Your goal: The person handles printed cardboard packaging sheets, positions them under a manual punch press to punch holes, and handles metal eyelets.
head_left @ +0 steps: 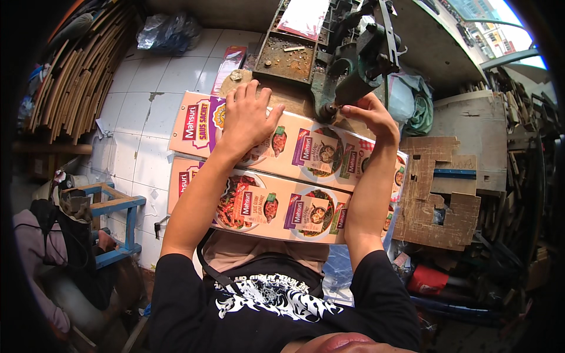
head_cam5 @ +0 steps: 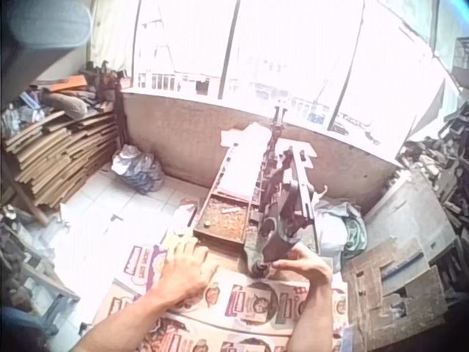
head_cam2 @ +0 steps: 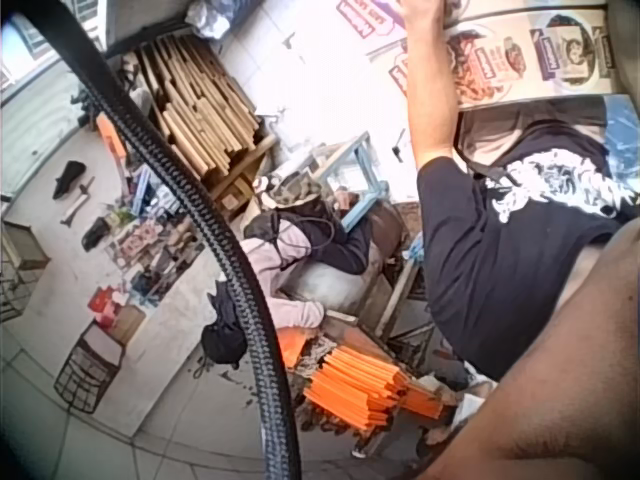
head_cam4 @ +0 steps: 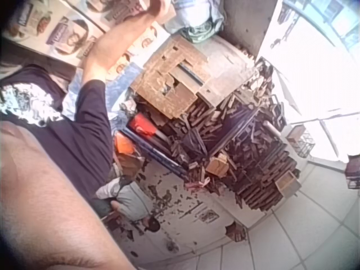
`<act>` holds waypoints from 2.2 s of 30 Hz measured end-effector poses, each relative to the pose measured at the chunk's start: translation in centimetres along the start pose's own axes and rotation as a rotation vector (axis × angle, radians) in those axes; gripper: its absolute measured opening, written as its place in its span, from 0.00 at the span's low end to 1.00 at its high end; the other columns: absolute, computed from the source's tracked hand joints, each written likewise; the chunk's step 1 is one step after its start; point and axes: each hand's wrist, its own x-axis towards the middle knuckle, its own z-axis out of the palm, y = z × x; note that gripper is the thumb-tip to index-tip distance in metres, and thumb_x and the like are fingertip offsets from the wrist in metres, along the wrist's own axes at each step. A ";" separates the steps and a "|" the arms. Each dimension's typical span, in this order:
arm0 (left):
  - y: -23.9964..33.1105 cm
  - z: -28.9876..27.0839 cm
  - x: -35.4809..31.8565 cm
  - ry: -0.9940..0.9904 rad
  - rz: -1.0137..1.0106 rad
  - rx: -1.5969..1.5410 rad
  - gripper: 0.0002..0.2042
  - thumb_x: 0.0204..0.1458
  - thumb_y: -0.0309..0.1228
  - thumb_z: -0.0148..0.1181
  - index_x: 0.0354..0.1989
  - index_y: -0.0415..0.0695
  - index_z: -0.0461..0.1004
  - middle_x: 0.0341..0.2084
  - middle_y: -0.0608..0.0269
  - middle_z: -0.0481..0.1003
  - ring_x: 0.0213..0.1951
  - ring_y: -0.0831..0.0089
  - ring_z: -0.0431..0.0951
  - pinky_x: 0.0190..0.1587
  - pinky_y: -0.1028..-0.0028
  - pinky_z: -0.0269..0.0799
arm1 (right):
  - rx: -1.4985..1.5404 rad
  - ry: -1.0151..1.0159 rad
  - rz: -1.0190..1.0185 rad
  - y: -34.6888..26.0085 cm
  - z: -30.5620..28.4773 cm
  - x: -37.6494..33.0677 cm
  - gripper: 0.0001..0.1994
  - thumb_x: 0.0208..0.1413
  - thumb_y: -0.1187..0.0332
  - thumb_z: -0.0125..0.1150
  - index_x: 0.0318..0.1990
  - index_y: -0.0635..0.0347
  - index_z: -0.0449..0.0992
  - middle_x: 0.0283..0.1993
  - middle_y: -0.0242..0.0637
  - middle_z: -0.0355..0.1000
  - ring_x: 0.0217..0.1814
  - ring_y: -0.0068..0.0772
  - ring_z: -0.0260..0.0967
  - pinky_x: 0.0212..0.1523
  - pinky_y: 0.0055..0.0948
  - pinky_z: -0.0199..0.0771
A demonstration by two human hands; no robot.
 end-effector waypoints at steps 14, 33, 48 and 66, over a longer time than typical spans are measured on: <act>0.0 0.1 0.2 -0.012 -0.007 0.008 0.23 0.57 0.49 0.56 0.51 0.42 0.74 0.56 0.48 0.69 0.60 0.53 0.66 0.62 0.54 0.57 | 0.013 -0.060 -0.028 0.5 -0.3 0.6 0.12 0.53 0.69 0.71 0.42 0.65 0.79 0.36 0.31 0.78 0.38 0.19 0.73 0.41 0.22 0.72; 0.5 -0.5 0.3 -0.010 0.023 -0.042 0.19 0.57 0.45 0.56 0.47 0.43 0.73 0.54 0.48 0.69 0.60 0.51 0.65 0.62 0.53 0.56 | -0.814 0.878 -0.230 3.6 -3.0 2.8 0.08 0.51 0.60 0.69 0.34 0.50 0.84 0.34 0.31 0.81 0.40 0.36 0.76 0.45 0.38 0.70; 0.4 -0.2 0.2 0.002 0.022 -0.031 0.20 0.56 0.47 0.56 0.48 0.43 0.74 0.54 0.48 0.70 0.59 0.53 0.66 0.61 0.53 0.57 | -0.928 0.853 -0.114 3.7 -3.2 2.5 0.08 0.52 0.59 0.63 0.36 0.45 0.86 0.42 0.33 0.80 0.48 0.42 0.74 0.53 0.46 0.66; -0.5 -0.4 1.2 -0.188 -0.129 -0.124 0.30 0.55 0.59 0.51 0.53 0.45 0.74 0.62 0.45 0.63 0.68 0.52 0.55 0.70 0.41 0.32 | -0.521 0.434 -0.361 -6.2 -3.9 -8.5 0.14 0.64 0.65 0.60 0.53 0.63 0.77 0.47 0.33 0.77 0.49 0.20 0.71 0.54 0.23 0.68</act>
